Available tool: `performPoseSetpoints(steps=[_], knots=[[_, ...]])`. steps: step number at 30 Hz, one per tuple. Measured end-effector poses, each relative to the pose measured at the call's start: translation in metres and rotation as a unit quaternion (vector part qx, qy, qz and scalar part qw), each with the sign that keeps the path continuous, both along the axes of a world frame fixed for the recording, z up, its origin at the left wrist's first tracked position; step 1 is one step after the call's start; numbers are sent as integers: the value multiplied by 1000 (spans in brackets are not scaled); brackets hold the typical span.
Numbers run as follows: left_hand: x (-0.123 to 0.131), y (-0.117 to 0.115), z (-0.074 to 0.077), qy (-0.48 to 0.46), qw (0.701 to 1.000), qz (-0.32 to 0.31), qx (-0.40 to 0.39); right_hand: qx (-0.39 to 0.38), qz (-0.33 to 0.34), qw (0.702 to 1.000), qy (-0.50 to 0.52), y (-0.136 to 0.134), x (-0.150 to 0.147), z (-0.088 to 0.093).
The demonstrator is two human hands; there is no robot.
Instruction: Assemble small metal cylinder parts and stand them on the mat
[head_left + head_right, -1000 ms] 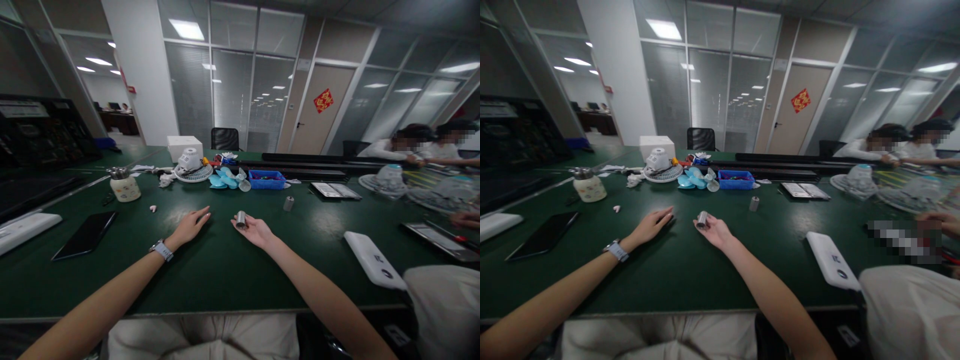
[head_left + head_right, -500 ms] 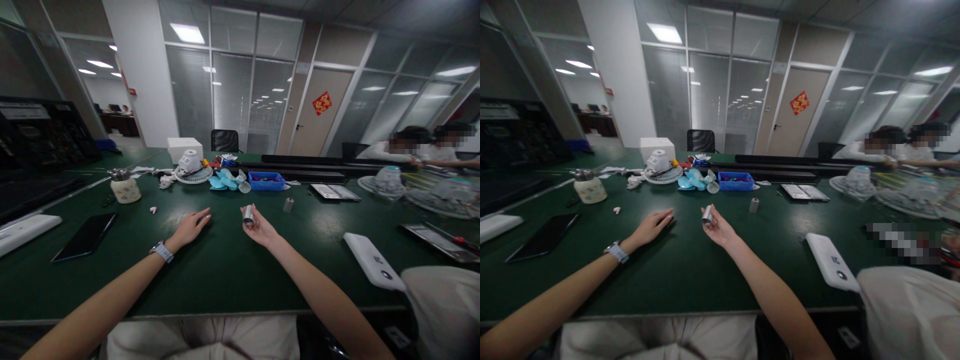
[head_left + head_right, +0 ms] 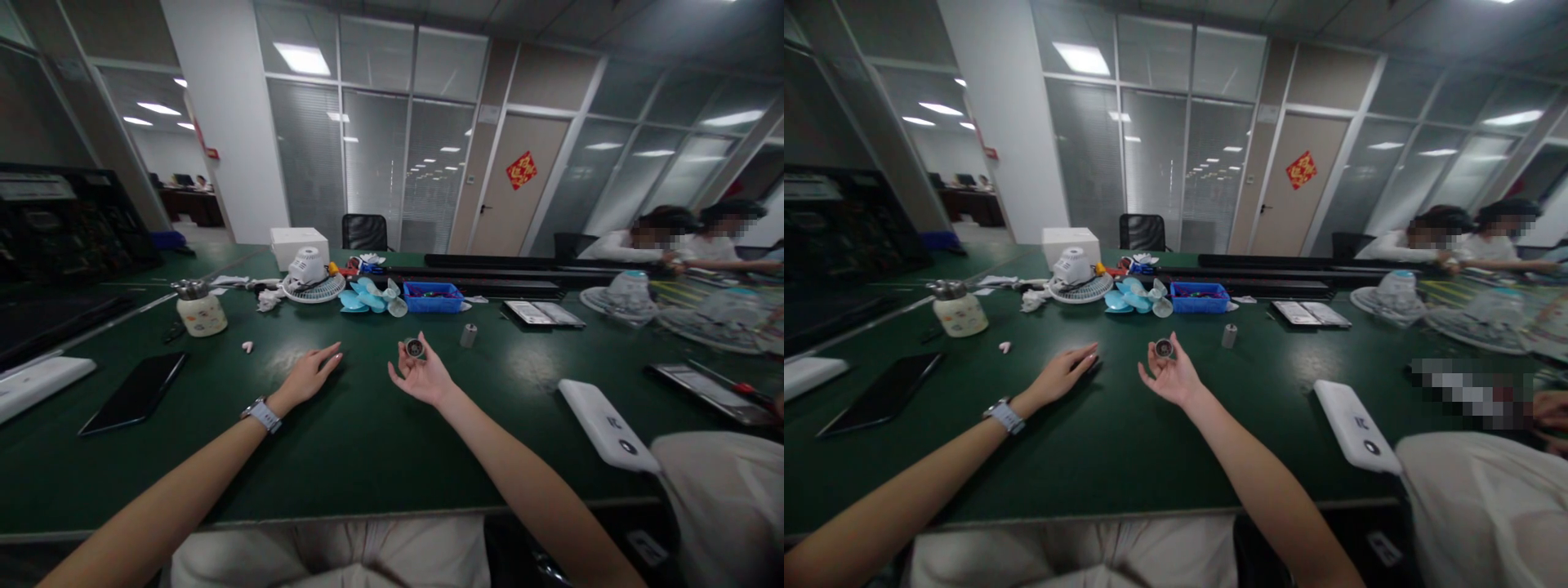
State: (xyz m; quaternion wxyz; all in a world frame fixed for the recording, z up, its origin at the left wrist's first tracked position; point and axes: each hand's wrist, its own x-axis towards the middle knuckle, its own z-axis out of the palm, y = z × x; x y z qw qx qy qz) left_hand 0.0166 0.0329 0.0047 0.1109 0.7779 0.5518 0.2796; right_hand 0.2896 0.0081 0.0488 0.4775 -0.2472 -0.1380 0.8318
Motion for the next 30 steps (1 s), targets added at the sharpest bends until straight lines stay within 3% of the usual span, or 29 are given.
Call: performPoseSetpoints(steps=[4,7,9,13,15,16,20,25,27,30], knots=[[1,-1,2,4,1000,3,-2,39,-80,986,-140,4,-6,-4],[1,-2,2,7,1000,2,0,123,-150,942,-273,8,-6,-11],[0,-2,2,7,1000,-1,1,226,-201,877,-374,8,-1,-13],[1,-1,2,2,1000,-6,3,453,-235,689,-515,2,13,-6],[1,-1,2,1,1000,-8,4,502,-225,631,-546,-2,18,1],[1,-2,2,1,1000,-8,5,513,-220,618,-555,-4,19,4],[2,-2,2,1,1000,-8,12,516,-191,618,-561,-7,21,11],[0,-2,1,2,1000,-4,4,508,-189,616,-572,-2,22,3],[-1,-1,0,4,1000,-4,3,476,-193,646,-565,3,22,-4],[-1,0,0,3,1000,-6,7,401,-182,723,-533,11,21,-11]])
